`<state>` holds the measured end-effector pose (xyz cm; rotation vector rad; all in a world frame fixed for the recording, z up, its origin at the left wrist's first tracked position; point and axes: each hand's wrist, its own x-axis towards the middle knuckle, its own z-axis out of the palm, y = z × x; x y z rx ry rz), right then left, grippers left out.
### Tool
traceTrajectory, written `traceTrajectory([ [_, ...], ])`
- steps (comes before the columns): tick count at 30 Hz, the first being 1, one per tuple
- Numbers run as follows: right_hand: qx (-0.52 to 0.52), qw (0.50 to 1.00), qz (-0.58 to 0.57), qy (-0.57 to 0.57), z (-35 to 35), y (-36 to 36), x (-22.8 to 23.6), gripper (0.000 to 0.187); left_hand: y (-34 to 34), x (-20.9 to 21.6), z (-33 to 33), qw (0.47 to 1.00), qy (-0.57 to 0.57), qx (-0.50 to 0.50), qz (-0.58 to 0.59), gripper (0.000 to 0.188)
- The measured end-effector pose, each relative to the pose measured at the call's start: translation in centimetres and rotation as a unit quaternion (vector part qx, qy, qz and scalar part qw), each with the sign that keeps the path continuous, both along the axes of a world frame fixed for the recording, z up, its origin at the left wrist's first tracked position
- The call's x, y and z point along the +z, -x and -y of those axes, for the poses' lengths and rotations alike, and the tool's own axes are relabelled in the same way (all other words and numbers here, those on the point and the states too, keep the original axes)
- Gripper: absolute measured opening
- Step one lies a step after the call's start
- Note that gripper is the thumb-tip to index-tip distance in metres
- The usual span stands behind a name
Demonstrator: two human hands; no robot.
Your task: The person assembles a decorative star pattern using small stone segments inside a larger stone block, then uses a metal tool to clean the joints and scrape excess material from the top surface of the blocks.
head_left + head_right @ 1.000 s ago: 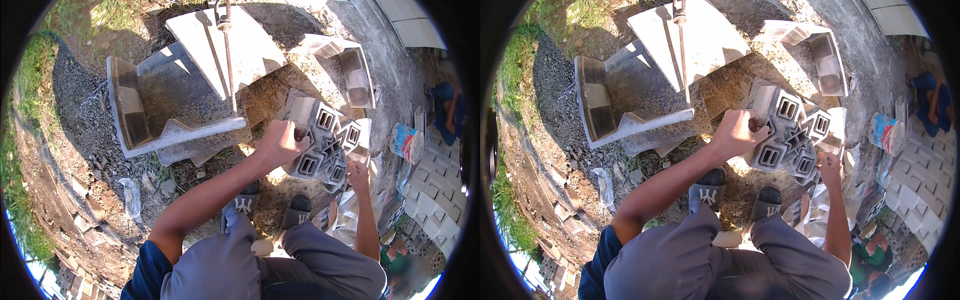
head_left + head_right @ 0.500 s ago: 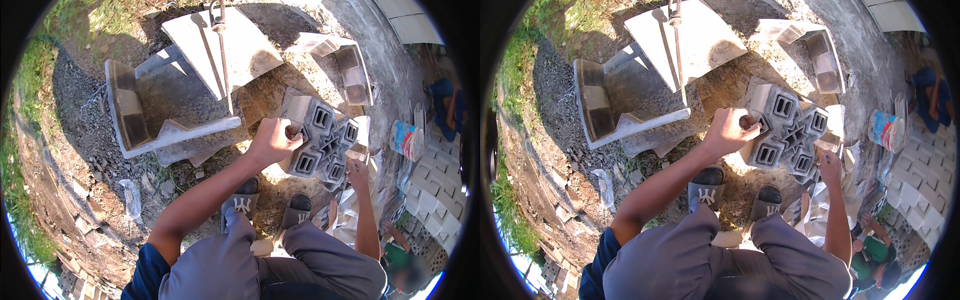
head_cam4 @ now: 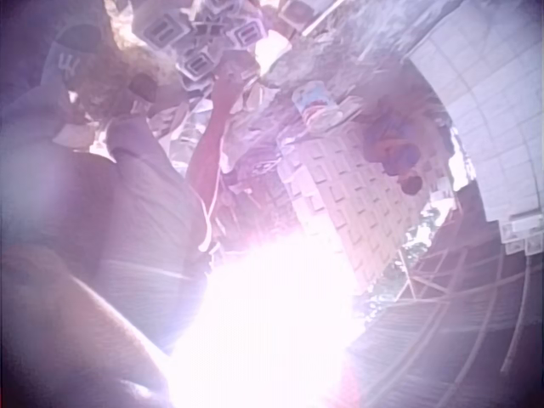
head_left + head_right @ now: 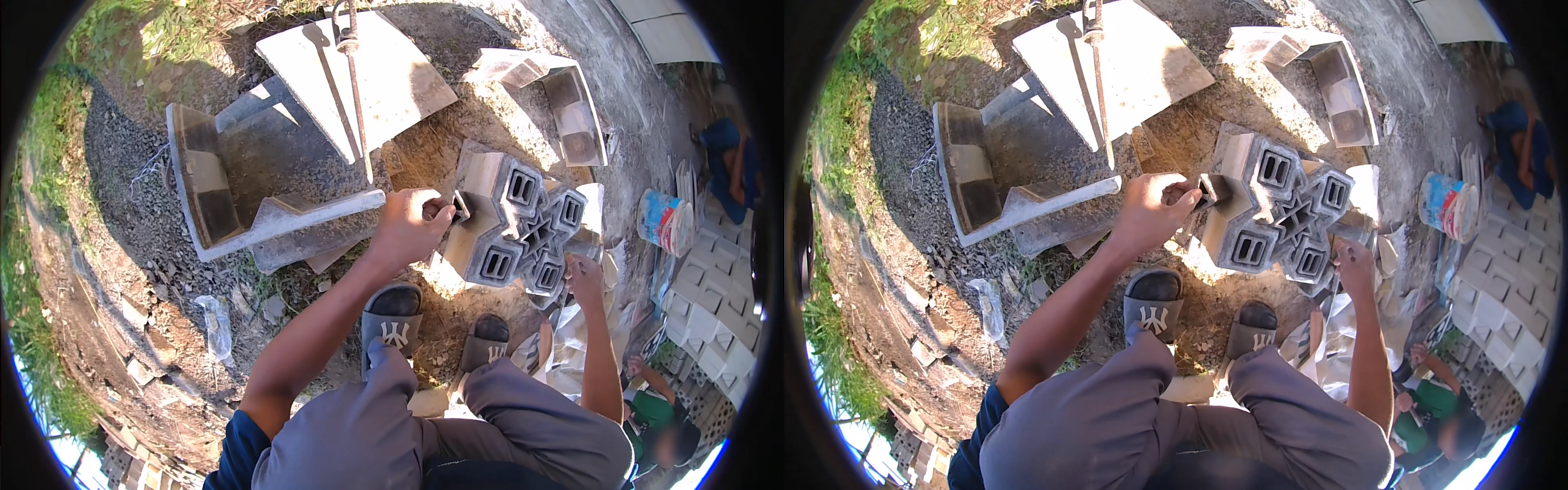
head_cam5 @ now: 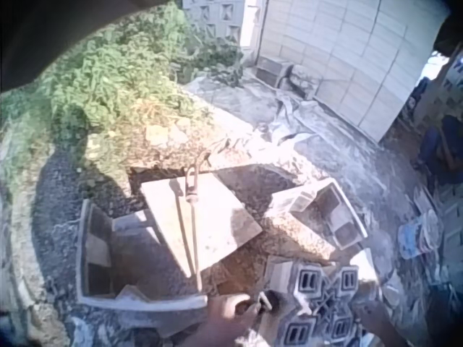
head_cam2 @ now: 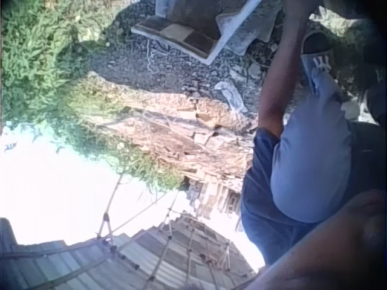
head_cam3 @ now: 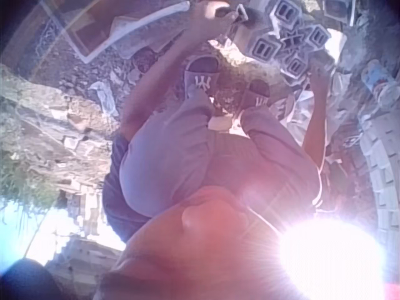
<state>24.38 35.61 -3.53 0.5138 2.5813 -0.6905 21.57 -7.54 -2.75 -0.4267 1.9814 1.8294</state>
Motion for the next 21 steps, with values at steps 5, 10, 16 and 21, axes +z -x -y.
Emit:
traceTrajectory([
  [5, -0.024, 1.0, 0.005, 0.019, 0.2, 0.1, -0.1, 0.031, -0.7, -2.4, 0.4, 0.999, 0.03, 0.019, -0.018, 0.029],
  [10, -0.021, 1.0, 0.002, 0.021, 0.0, 0.1, 0.0, 0.029, -0.1, -0.3, 0.3, 0.991, 0.124, -0.043, 0.001, 0.034],
  [16, -0.018, 1.0, -0.007, 0.02, -0.3, -0.2, -0.5, 0.029, -0.7, -2.4, 0.1, 0.976, 0.198, -0.017, -0.095, 0.036],
  [21, -0.014, 1.0, -0.007, 0.014, -0.1, -0.1, -0.2, 0.031, -0.8, -0.7, 0.3, 0.972, 0.221, -0.043, -0.065, 0.035],
])
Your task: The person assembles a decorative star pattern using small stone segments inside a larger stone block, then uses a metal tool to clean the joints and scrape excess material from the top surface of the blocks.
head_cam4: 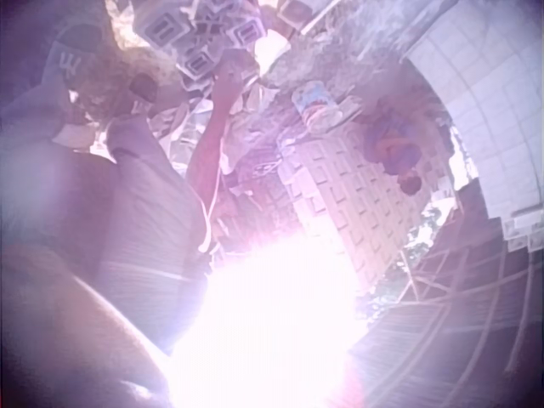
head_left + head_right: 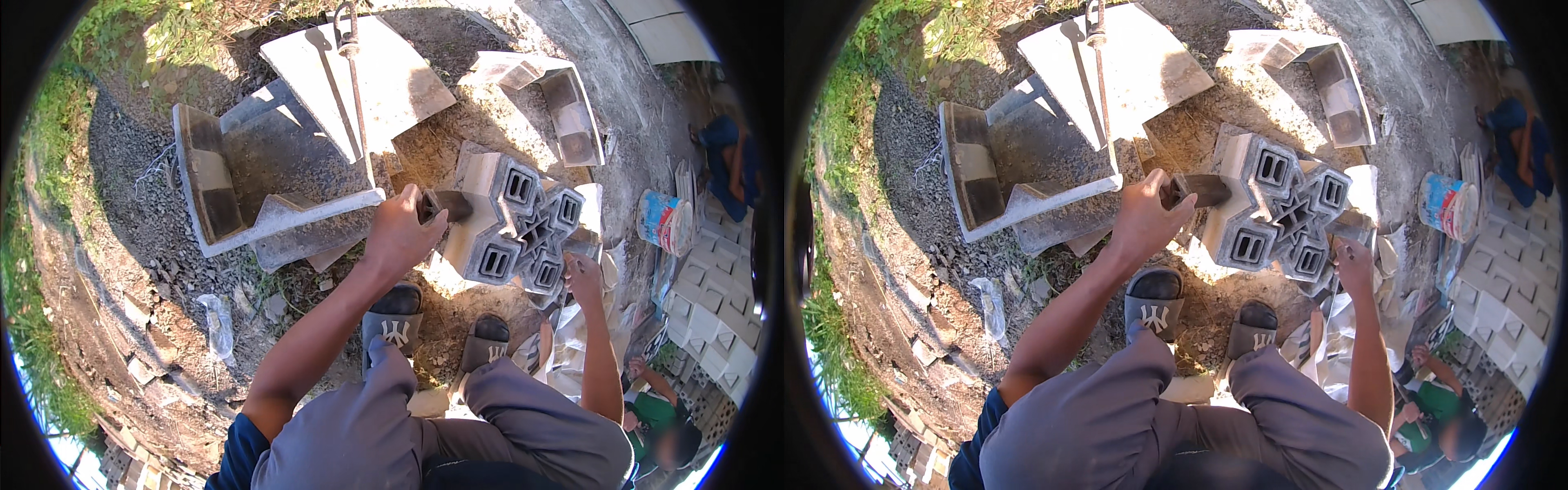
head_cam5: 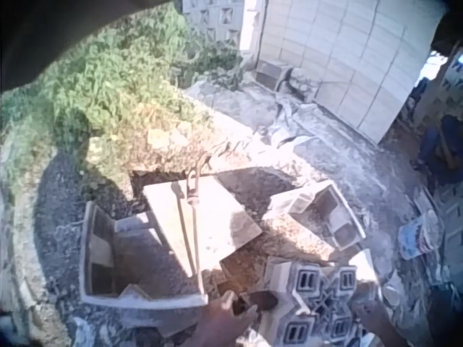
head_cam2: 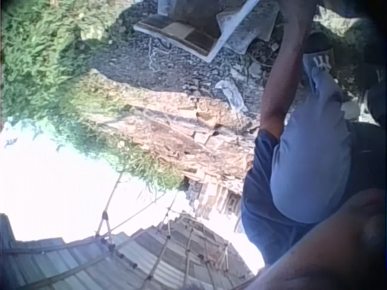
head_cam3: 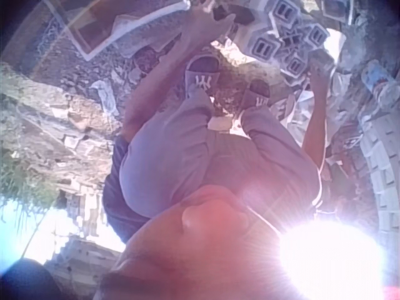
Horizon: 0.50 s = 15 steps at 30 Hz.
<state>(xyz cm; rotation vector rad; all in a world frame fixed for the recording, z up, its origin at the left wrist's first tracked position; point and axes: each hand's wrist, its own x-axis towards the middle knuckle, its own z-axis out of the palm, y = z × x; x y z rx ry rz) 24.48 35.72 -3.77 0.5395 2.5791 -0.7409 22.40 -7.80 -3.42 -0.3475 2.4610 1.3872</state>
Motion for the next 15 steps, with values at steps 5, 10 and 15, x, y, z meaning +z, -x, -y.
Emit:
traceTrajectory([
  [5, 0.009, 1.0, -0.007, -0.005, -0.8, -0.1, -1.0, 0.031, -1.0, 1.3, -0.4, 0.996, -0.08, 0.029, 0.006, 0.033],
  [10, 0.091, 0.993, -0.054, -0.046, -2.5, -0.5, -3.1, 0.03, -1.7, -0.3, -0.3, 0.989, -0.06, 0.031, -0.134, 0.027],
  [15, 0.107, 0.988, -0.111, -0.028, -4.1, -1.3, -4.1, 0.031, -0.1, 2.3, -0.1, 0.985, 0.12, -0.056, -0.111, 0.03],
])
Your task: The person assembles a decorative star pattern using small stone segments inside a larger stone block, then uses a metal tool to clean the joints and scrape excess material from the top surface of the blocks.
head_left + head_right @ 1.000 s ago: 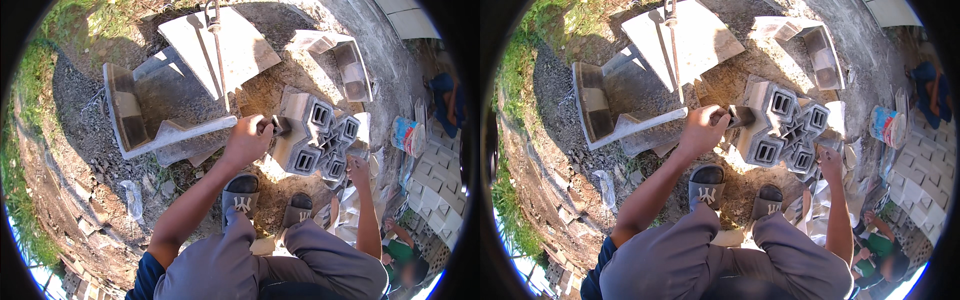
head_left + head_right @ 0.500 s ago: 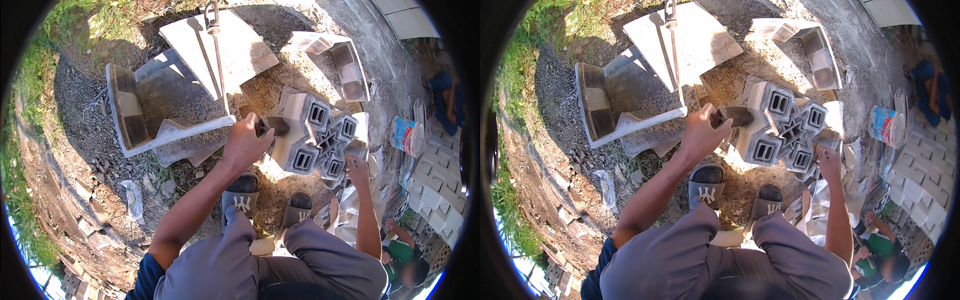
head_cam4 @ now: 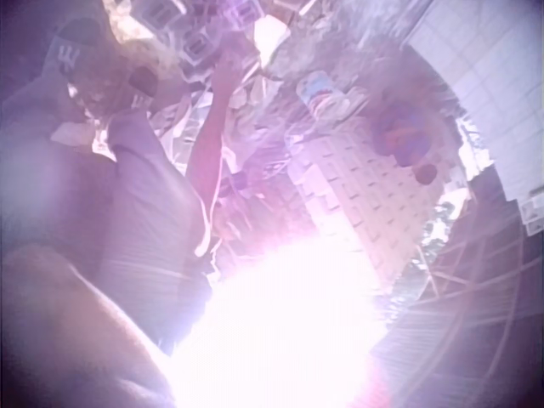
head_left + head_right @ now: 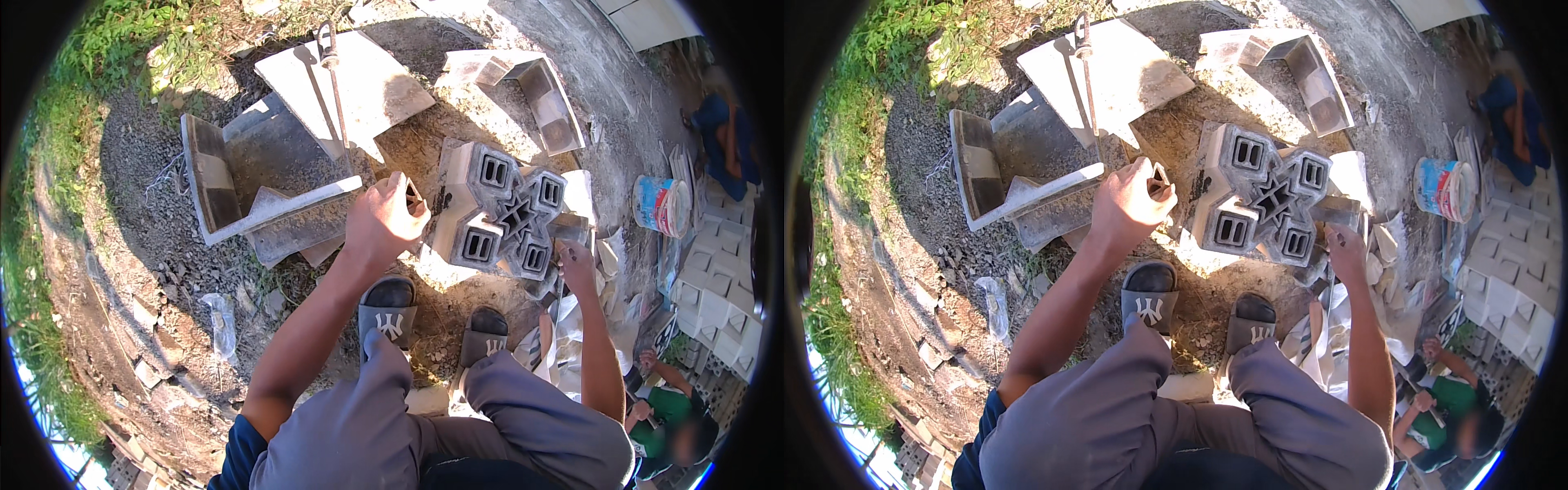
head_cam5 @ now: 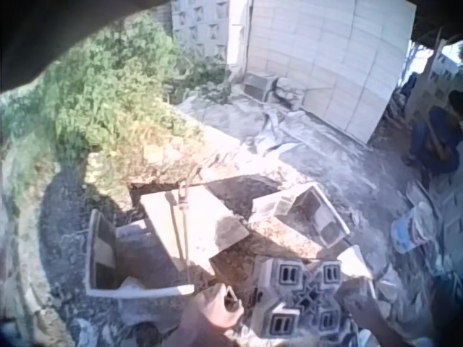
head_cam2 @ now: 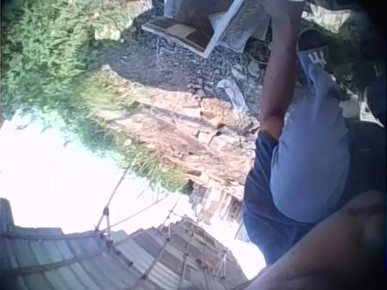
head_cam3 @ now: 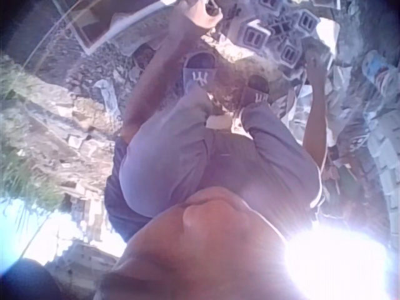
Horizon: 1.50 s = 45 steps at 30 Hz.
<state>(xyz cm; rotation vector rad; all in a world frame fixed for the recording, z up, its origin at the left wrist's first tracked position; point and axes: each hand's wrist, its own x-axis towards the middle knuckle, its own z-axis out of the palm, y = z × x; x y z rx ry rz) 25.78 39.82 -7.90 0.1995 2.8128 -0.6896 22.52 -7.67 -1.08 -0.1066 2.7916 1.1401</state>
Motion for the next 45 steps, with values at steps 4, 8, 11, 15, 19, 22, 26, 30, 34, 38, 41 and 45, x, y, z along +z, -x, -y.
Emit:
traceTrajectory([
  [4, -0.028, 0.999, 0.018, 0.004, 0.6, -0.2, 0.4, 0.033, 0.2, 0.8, 0.2, 0.999, 0.045, -0.025, -0.003, 0.028],
  [8, 0.03, 0.997, -0.036, -0.068, 1.1, -0.6, 1.2, 0.035, 0.7, 1.1, 0.0, 0.994, 0.089, -0.061, 0.015, 0.026],
  [11, -0.006, 0.999, -0.037, -0.013, 1.3, -1.1, 1.7, 0.036, 1.1, 2.0, -0.4, 0.992, 0.109, -0.065, 0.014, 0.024],
  [15, -0.033, 0.999, 0.038, -0.011, 1.8, -0.4, 2.6, 0.034, 2.3, 3.8, -0.3, 0.986, 0.111, -0.068, 0.1, 0.029],
  [19, -0.039, 0.999, 0.037, 0.003, 2.3, -0.2, 2.9, 0.037, 3.0, 3.8, -1.3, 0.984, 0.123, -0.097, 0.089, 0.024],
  [22, -0.044, 0.998, 0.049, 0.012, 1.9, -0.2, 2.8, 0.039, 3.0, 2.8, -1.5, 0.978, 0.155, -0.104, 0.098, 0.024],
  [26, -0.039, 0.998, 0.042, 0.027, 1.4, -0.2, 2.5, 0.04, 3.7, 4.0, -1.7, 0.968, 0.183, -0.11, 0.13, 0.021],
  [30, -0.03, 0.997, 0.043, 0.05, 1.7, 0.0, 3.0, 0.039, 3.5, 4.0, -1.2, 0.976, 0.17, -0.109, 0.076, 0.024],
  [34, -0.028, 0.998, 0.02, 0.059, 1.2, -0.5, 2.4, 0.039, 3.7, 3.0, -0.8, 0.977, 0.16, -0.128, 0.06, 0.027],
  [38, -0.031, 0.996, 0.019, 0.078, 1.2, -0.6, 2.2, 0.039, 3.8, 2.2, -0.2, 0.981, 0.108, -0.144, 0.066, 0.023],
  [41, -0.033, 0.996, 0.017, 0.082, 1.2, -0.6, 2.1, 0.039, 3.3, 2.5, -0.1, 0.982, 0.114, -0.109, 0.105, 0.021],
  [45, -0.024, 0.998, -0.002, 0.066, 1.6, -0.6, 2.5, 0.038, 2.1, 2.9, 1.1, 0.992, 0.045, -0.094, 0.077, 0.022],
])
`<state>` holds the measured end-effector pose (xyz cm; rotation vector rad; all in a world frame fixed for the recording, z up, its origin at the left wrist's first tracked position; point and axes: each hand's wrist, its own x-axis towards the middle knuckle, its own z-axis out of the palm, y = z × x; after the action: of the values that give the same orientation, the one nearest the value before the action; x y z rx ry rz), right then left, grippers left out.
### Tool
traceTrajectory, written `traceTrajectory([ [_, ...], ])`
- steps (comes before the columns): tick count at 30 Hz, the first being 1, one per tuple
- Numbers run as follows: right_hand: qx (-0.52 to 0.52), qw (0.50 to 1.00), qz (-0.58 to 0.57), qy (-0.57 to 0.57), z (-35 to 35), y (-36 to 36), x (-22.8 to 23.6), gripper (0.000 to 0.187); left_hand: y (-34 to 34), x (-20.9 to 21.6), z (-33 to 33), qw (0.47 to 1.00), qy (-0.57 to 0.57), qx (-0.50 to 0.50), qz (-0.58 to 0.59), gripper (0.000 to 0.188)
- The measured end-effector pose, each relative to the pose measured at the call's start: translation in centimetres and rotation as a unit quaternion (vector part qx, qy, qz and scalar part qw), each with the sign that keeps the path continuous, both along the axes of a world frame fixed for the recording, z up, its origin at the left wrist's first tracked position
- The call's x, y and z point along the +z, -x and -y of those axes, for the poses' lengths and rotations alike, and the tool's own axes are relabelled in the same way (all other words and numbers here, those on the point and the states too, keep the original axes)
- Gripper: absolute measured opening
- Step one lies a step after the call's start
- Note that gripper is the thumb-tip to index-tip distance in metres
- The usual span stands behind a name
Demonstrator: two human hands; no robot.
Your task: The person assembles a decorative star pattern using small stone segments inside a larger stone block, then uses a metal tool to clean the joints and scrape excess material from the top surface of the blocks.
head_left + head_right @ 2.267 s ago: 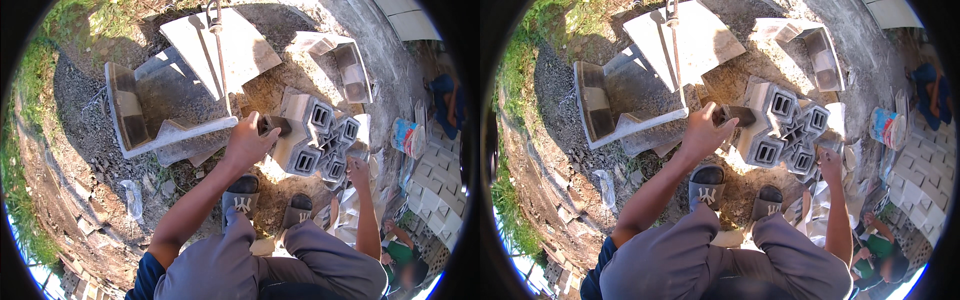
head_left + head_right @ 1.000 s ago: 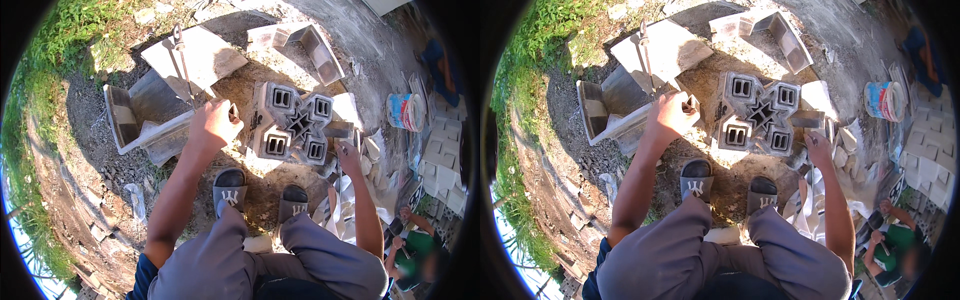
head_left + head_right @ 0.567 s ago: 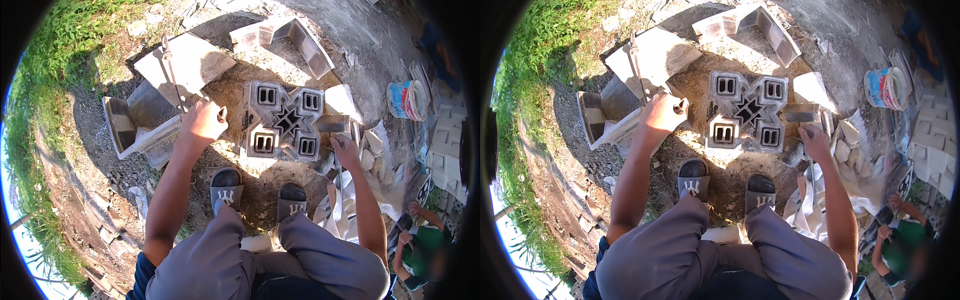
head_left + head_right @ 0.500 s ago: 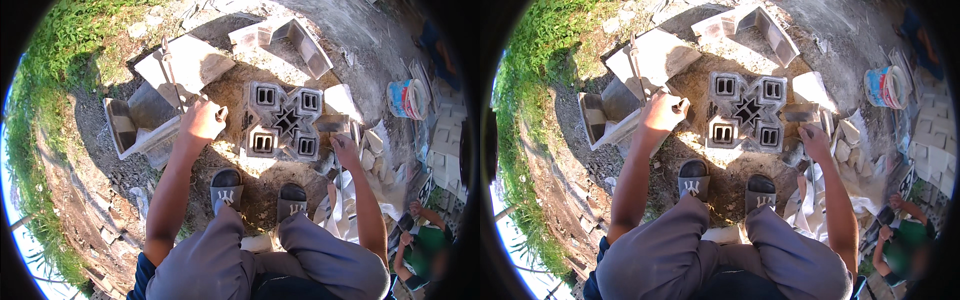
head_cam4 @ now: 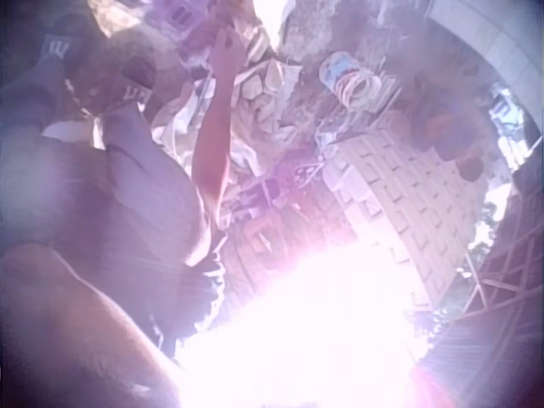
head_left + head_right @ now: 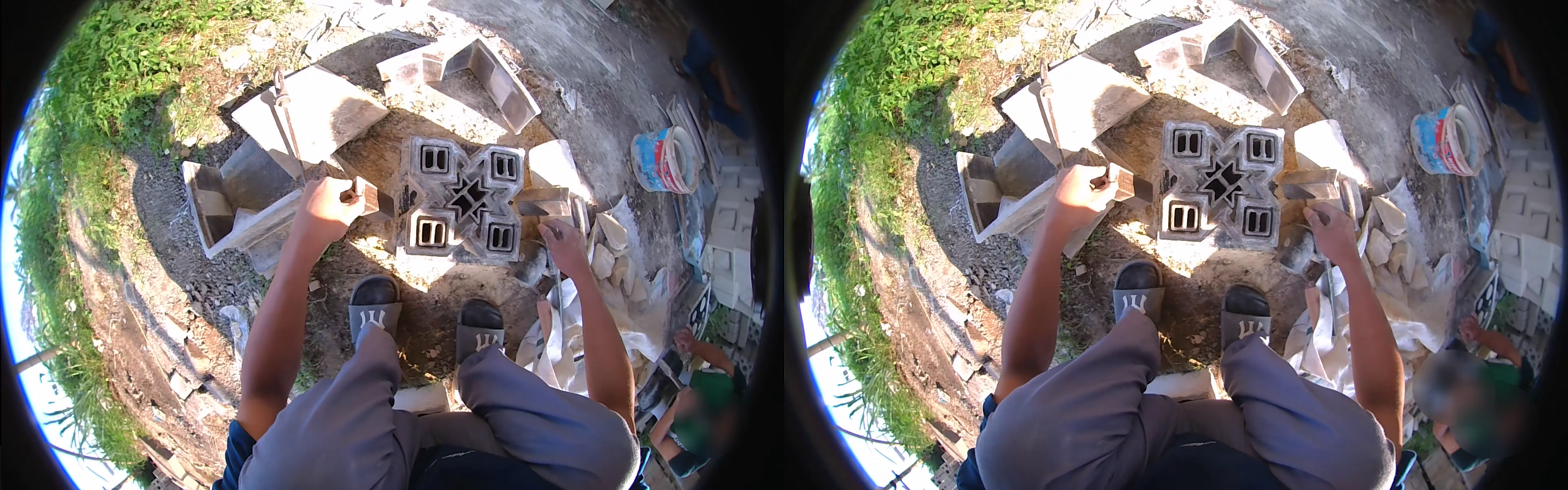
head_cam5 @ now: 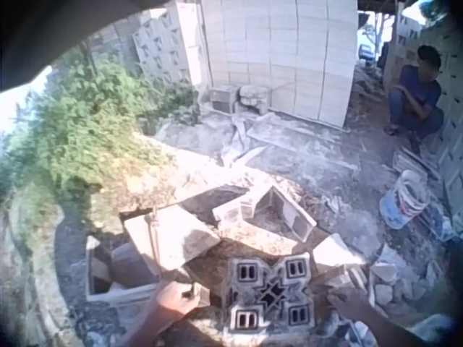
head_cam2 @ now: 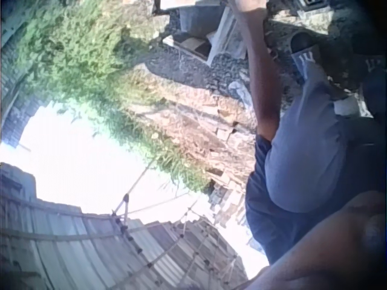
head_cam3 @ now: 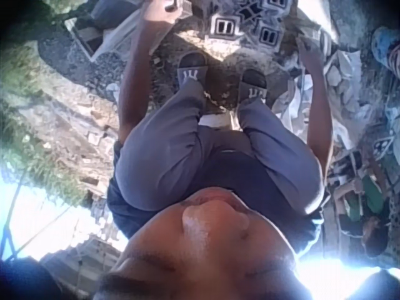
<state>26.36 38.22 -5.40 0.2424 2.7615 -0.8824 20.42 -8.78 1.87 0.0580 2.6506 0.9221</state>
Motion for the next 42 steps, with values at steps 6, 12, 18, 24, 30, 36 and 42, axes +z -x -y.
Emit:
traceTrajectory([
  [6, -0.045, 0.999, -0.008, 0.029, -1.4, 1.1, 1.3, 0.032, -2.1, 3.7, -0.6, 0.993, -0.059, 0.084, -0.054, 0.025],
  [12, -0.055, 0.983, -0.053, 0.165, 2.7, 3.4, 5.9, 0.026, -1.7, 6.8, 2.5, 0.978, -0.17, 0.096, -0.07, 0.022],
  [18, 0.019, 0.95, -0.006, 0.313, 7.9, 4.7, 10.2, 0.025, 0.1, 6.9, -0.3, 0.937, -0.336, 0.092, -0.036, 0.024],
  [24, 0.101, 0.819, 0.041, 0.564, 10.9, 5.2, 9.2, 0.05, 1.3, 8.1, -5.5, 0.934, -0.354, 0.018, -0.047, 0.024],
  [30, 0.122, 0.741, 0.071, 0.657, 8.9, 5.9, 12.0, 0.045, 2.7, 8.9, -10.0, 0.916, -0.396, -0.061, -0.024, 0.034],
  [36, 0.004, 0.707, -0.009, 0.708, 5.1, 5.2, 11.2, 0.039, 3.2, 7.9, -12.4, 0.906, -0.41, -0.092, -0.042, 0.037],
  [42, -0.138, 0.684, -0.093, 0.71, -0.9, 4.6, 10.0, 0.017, 3.4, 6.8, -11.2, 0.901, -0.432, -0.033, -0.028, 0.028],
])
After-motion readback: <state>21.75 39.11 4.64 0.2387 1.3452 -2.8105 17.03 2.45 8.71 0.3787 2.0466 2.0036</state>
